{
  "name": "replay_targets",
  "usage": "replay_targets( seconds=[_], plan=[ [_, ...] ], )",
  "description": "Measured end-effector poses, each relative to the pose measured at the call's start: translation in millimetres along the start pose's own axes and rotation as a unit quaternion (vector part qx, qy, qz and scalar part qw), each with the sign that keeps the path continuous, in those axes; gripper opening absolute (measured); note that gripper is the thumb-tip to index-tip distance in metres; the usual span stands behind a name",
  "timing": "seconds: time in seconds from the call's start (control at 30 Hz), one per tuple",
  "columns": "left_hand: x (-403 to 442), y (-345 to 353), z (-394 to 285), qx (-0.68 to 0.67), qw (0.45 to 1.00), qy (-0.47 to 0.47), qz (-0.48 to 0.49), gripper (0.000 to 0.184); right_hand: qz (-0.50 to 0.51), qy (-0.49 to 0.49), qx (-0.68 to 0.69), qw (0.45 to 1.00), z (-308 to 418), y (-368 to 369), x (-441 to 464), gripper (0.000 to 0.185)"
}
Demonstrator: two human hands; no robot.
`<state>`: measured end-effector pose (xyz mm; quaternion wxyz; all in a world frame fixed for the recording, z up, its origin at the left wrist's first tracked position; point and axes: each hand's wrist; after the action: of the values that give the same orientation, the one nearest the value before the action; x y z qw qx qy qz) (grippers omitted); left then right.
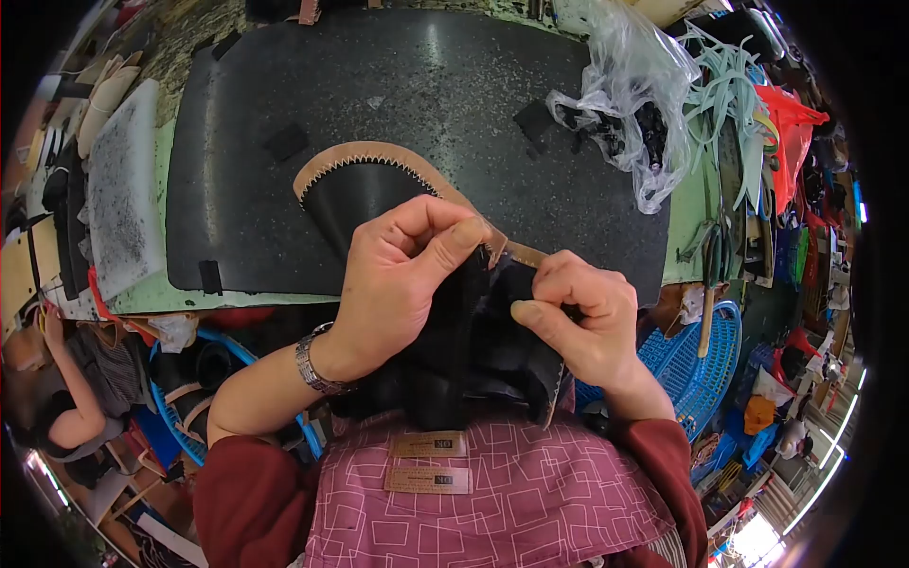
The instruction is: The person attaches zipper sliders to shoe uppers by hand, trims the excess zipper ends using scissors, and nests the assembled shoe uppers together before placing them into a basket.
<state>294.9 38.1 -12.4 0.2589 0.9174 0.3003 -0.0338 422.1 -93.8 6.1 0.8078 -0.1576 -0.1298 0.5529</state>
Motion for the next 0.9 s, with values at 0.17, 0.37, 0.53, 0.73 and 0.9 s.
replay_targets(
  seconds=[0.17, 0.37, 0.53, 0.73, 0.9],
  plan=[
    [-0.4, 1.6, 0.5, 0.032, 0.999, 0.033, 0.002, 0.012, 0.006, 0.029, 0.008, 1.000, 3.0, 1.9, 4.6, 0.012],
    [-2.6, 1.0, -3.0, 0.097, 0.995, 0.016, 0.011, 0.012, 0.002, 0.065, 0.030, 0.997, 4.6, 3.9, 8.6, 0.012],
    [0.2, -1.3, -9.6, 0.120, 0.991, -0.046, 0.040, 0.014, 0.001, -0.002, -0.017, 1.000, 3.2, 6.0, 8.8, 0.013],
    [0.1, 3.7, -1.8, 0.084, 0.995, -0.040, 0.028, 0.016, -0.023, -0.283, -0.285, 0.916, 10.7, 4.4, 6.1, 0.032],
    [-2.5, 3.1, -2.3, 0.145, 0.989, -0.010, 0.013, 0.017, -0.044, -0.420, -0.284, 0.861, 2.6, 15.7, 3.7, 0.017]
  ],
)
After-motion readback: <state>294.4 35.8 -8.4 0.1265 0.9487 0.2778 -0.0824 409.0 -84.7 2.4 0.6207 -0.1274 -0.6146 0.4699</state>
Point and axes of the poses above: each hand's wrist, its own x-axis towards the middle knuckle, its own y-axis out of the palm, z = x × y, and after that the axes turned 2 degrees about -x, right-handed
